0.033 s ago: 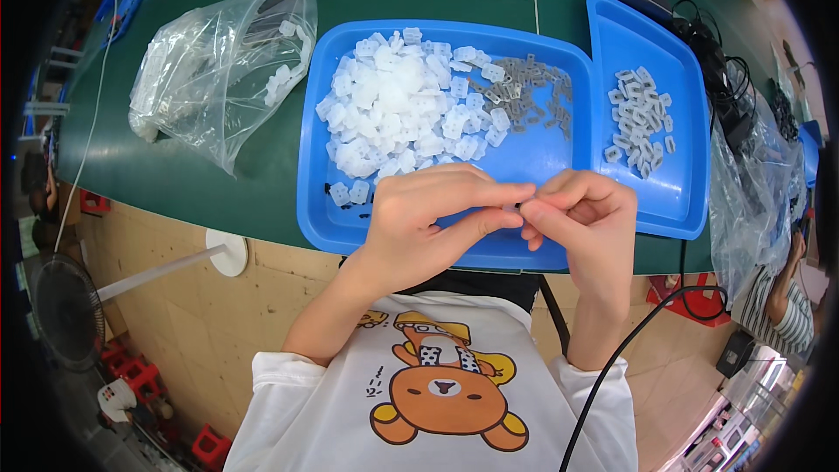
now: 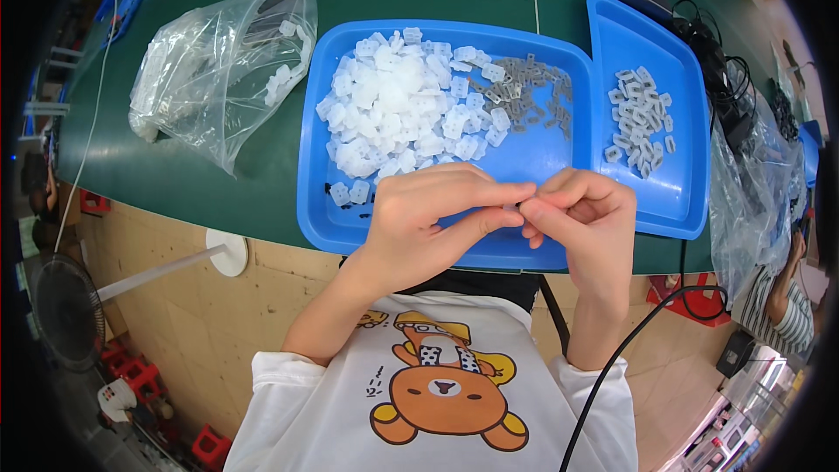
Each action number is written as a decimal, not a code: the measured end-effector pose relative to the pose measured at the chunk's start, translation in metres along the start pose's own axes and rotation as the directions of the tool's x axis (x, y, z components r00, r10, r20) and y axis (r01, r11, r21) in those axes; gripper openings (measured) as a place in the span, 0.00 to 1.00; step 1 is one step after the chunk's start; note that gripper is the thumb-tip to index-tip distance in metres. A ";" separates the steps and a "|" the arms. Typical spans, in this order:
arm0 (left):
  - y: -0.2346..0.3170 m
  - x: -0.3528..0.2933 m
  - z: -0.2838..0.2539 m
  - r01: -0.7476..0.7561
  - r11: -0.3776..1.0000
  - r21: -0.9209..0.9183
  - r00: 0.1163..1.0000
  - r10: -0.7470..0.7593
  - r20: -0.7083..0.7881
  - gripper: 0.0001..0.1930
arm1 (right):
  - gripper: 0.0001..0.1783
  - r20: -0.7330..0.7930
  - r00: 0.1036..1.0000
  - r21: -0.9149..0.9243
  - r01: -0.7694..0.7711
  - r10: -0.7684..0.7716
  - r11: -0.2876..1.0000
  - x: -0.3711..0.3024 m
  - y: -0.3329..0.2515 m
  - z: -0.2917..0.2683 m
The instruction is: The person assembles plastic components by picking up white plastic housings and small inserts from trays and pressing them together by hand.
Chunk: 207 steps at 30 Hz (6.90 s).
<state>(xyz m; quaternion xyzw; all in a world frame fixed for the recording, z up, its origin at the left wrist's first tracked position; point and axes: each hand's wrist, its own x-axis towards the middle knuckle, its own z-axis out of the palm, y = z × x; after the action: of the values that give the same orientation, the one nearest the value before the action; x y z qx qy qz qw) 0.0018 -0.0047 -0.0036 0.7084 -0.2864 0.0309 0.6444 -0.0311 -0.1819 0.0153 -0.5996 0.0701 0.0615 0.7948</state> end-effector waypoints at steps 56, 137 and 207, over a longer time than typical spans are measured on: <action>-0.004 0.002 -0.001 -0.154 0.988 0.013 0.986 0.153 0.062 0.14 | 0.05 -0.008 0.999 -0.011 0.043 -0.043 0.999 -0.021 0.004 0.007; -0.003 -0.002 -0.007 -0.026 0.983 -0.184 0.999 0.029 0.017 0.08 | 0.17 0.102 0.809 -0.454 0.555 -0.579 0.697 -0.017 0.016 0.020; -0.004 0.022 0.010 0.192 0.971 0.141 0.981 -0.184 -0.066 0.10 | 0.02 0.154 0.922 -0.795 0.329 -0.354 0.509 0.004 0.006 -0.013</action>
<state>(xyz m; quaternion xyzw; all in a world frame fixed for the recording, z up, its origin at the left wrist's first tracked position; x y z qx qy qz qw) 0.0190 -0.0223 0.0002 0.7767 -0.1977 0.0092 0.5980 -0.0285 -0.1928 0.0052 -0.8968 -0.0737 -0.0794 0.4289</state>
